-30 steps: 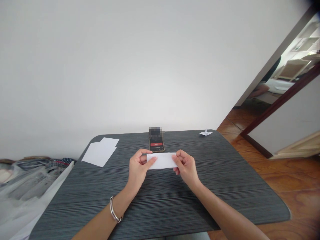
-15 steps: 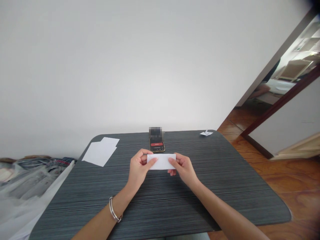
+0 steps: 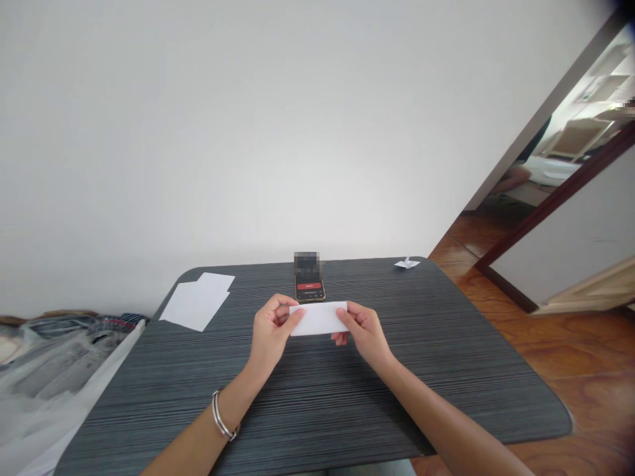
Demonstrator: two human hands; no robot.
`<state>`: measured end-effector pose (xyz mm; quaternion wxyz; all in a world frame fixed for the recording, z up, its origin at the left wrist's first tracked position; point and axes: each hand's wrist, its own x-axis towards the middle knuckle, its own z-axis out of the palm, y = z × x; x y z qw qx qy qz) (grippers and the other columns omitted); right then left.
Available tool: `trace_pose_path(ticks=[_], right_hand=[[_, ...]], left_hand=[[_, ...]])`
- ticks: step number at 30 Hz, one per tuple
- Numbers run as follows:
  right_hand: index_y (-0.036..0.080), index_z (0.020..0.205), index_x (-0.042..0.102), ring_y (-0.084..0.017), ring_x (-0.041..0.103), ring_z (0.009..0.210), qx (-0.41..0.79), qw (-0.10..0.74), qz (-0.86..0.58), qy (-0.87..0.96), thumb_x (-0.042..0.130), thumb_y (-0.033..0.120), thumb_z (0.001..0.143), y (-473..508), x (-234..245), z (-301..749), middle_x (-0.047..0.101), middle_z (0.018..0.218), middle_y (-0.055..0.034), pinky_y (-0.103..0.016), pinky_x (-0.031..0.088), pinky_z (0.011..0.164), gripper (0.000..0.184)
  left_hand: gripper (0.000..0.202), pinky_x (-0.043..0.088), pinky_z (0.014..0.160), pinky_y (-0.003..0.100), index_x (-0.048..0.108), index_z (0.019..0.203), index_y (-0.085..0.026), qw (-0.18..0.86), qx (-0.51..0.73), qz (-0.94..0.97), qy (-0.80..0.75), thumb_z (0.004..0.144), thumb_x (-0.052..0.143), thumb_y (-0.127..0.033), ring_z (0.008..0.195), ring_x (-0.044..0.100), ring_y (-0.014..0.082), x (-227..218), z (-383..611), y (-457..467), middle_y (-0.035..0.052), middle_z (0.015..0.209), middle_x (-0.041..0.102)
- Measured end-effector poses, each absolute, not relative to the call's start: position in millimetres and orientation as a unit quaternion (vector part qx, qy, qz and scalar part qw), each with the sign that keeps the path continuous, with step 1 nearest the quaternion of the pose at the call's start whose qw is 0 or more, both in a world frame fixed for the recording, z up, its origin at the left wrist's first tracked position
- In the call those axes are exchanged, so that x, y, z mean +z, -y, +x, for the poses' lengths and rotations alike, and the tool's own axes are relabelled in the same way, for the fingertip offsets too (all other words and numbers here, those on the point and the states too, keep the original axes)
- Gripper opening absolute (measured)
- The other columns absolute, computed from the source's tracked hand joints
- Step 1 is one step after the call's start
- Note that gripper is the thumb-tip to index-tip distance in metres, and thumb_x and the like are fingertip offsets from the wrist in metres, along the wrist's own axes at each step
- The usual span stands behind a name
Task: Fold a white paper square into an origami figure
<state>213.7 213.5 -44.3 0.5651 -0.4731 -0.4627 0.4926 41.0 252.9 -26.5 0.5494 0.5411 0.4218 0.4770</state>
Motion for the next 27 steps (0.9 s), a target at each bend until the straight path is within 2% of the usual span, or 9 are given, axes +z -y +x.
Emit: trace_pose_path(ticks=[8, 13, 17, 19, 23, 27], right_hand=[[0.016, 0.064, 0.054, -0.009, 0.054, 0.037, 0.48, 0.567, -0.481, 0.465, 0.06, 0.052, 0.078, -214, -45, 214, 0.063, 0.046, -0.0001, -0.018, 0.041, 0.037, 0.039], [0.014, 0.073, 0.061, -0.009, 0.055, 0.038, 0.51, 0.55, -0.471, 0.463, 0.062, 0.051, 0.077, -215, -44, 216, 0.064, 0.048, -0.0003, -0.017, 0.042, 0.038, 0.038], [0.014, 0.07, 0.06, -0.009, 0.055, 0.036, 0.532, 0.537, -0.472, 0.453, 0.066, 0.05, 0.073, -215, -43, 217, 0.065, 0.048, -0.0007, -0.018, 0.043, 0.037, 0.037], [0.014, 0.069, 0.059, -0.009, 0.055, 0.035, 0.534, 0.542, -0.472, 0.445, 0.067, 0.05, 0.072, -215, -43, 217, 0.065, 0.047, -0.0006, -0.018, 0.043, 0.037, 0.037], [0.014, 0.069, 0.06, -0.009, 0.054, 0.035, 0.526, 0.55, -0.473, 0.444, 0.067, 0.049, 0.073, -213, -43, 215, 0.064, 0.047, -0.0005, -0.018, 0.043, 0.037, 0.036], [0.014, 0.069, 0.06, -0.01, 0.055, 0.035, 0.519, 0.55, -0.475, 0.451, 0.067, 0.05, 0.073, -212, -42, 213, 0.064, 0.047, -0.0008, -0.02, 0.044, 0.036, 0.036]], left_hand=[[0.026, 0.03, 0.045, 0.016, 0.057, 0.078, -0.014, 0.54, 0.475, 0.545, -0.432, 0.069, 0.071, -0.034, 0.045, 0.044, 0.0065, -26, 42, -254, -0.0052, 0.05, 0.057], [0.026, 0.033, 0.047, 0.016, 0.058, 0.08, -0.014, 0.54, 0.482, 0.54, -0.429, 0.069, 0.071, -0.033, 0.049, 0.048, 0.0071, -29, 41, -255, -0.0034, 0.056, 0.06], [0.026, 0.033, 0.045, 0.015, 0.058, 0.086, -0.015, 0.534, 0.504, 0.536, -0.416, 0.07, 0.071, -0.031, 0.045, 0.045, 0.0055, -28, 41, -255, -0.0087, 0.048, 0.048], [0.032, 0.037, 0.046, 0.014, 0.056, 0.094, -0.016, 0.557, 0.503, 0.524, -0.402, 0.07, 0.071, -0.031, 0.047, 0.048, 0.006, -25, 41, -254, -0.0085, 0.051, 0.051], [0.055, 0.052, 0.051, 0.022, 0.048, 0.111, -0.017, 0.636, 0.438, 0.505, -0.385, 0.065, 0.075, -0.029, 0.062, 0.061, 0.0127, -19, 45, -249, -0.001, 0.075, 0.065], [0.063, 0.054, 0.048, 0.022, 0.045, 0.118, -0.017, 0.647, 0.404, 0.511, -0.397, 0.063, 0.075, -0.024, 0.056, 0.062, 0.0108, -17, 47, -245, -0.0013, 0.078, 0.063]])
